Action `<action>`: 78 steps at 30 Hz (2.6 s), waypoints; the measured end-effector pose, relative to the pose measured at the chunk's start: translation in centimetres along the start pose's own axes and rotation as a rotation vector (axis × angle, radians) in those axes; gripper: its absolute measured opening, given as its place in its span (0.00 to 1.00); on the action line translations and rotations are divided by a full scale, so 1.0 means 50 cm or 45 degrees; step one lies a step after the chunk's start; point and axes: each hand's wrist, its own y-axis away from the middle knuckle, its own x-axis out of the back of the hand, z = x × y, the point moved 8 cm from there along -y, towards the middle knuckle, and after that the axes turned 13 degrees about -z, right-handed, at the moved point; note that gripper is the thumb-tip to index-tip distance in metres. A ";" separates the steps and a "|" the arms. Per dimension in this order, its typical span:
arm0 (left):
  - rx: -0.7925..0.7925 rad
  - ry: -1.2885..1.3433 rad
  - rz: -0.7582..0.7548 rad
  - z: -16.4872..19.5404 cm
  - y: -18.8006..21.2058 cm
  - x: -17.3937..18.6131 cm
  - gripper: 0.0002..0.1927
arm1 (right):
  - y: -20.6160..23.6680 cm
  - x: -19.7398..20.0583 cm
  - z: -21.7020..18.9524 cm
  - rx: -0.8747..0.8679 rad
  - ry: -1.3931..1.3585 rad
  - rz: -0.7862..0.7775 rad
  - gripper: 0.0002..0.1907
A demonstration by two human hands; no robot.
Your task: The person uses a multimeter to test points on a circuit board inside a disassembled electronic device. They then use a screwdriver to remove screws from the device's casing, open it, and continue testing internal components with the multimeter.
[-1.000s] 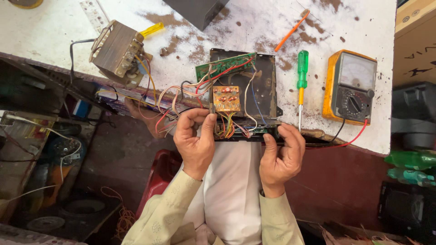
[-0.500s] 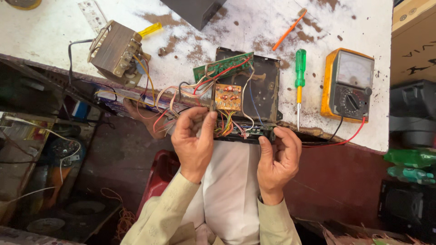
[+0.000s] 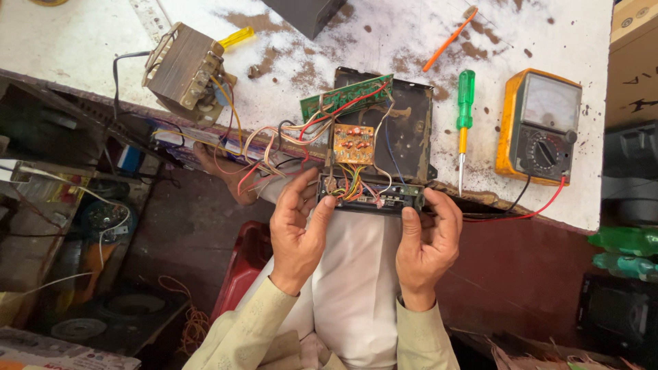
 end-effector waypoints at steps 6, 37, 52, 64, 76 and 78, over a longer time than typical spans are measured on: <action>0.008 -0.057 -0.010 0.008 0.008 0.001 0.26 | 0.011 0.009 -0.013 0.045 0.064 0.016 0.18; 0.082 -0.254 -0.031 0.003 0.019 0.017 0.28 | 0.008 -0.056 -0.100 -0.251 0.380 -0.118 0.08; 0.089 -0.134 -0.058 0.003 0.014 0.018 0.28 | 0.012 -0.060 -0.107 0.116 0.610 -0.306 0.12; 0.091 0.114 -0.078 -0.001 0.013 0.019 0.27 | 0.023 -0.045 -0.105 -0.092 0.447 -0.168 0.11; 0.053 0.136 -0.057 -0.002 0.008 0.023 0.26 | 0.026 -0.045 -0.101 -0.162 0.438 -0.101 0.09; 0.065 0.145 -0.057 -0.009 0.007 0.023 0.26 | 0.026 -0.043 -0.103 -0.170 0.429 -0.087 0.10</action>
